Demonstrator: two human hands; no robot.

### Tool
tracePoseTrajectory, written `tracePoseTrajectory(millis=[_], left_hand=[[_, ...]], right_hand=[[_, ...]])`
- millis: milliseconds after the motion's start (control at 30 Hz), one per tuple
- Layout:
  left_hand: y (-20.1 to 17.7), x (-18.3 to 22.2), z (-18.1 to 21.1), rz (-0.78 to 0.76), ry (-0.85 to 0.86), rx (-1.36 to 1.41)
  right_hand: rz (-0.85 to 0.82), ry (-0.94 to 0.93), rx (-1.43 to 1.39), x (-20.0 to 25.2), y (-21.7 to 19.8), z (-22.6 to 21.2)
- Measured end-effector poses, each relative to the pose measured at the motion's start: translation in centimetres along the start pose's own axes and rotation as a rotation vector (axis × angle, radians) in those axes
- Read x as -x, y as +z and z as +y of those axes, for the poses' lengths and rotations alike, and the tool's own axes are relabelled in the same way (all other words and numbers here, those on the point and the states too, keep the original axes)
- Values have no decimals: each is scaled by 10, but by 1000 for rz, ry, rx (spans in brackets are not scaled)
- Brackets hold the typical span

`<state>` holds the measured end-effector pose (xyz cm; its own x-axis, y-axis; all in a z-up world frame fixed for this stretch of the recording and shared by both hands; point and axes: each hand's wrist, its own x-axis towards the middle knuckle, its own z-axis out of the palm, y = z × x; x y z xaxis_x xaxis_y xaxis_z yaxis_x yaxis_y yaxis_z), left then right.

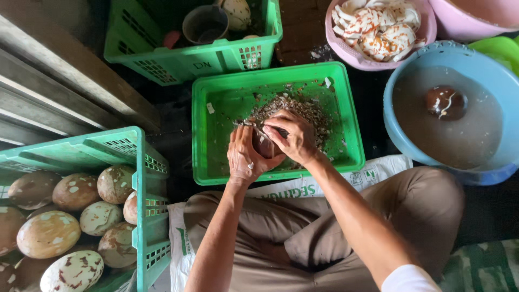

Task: The person scrapes the outer surface of a coconut with a tool over a tray, then puts the coconut into a basin of water and picks up another one to repeat the process.

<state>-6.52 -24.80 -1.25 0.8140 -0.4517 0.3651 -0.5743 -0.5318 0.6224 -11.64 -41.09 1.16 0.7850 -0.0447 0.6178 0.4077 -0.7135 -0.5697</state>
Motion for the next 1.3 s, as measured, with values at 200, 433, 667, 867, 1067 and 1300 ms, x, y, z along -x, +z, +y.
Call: tracePoseTrajectory(millis=[200, 433, 667, 867, 1067, 1300], left_hand=[[10, 6, -9, 72, 115, 50], [-2, -7, 2, 42, -1, 1], [13, 10, -1, 45, -12, -4], [9, 22, -5, 119, 123, -4], [10, -2, 8, 204, 42, -83], [-11, -9, 27, 154, 42, 36]], right_hand=[[-57, -32, 77, -8, -11, -18], [-38, 14, 90, -13, -8, 11], [-85, 41, 122, 4, -13, -29], [-130, 30, 42, 5, -12, -39], [-52, 60, -72, -8, -12, -30], [-53, 90, -69, -2, -8, -17]])
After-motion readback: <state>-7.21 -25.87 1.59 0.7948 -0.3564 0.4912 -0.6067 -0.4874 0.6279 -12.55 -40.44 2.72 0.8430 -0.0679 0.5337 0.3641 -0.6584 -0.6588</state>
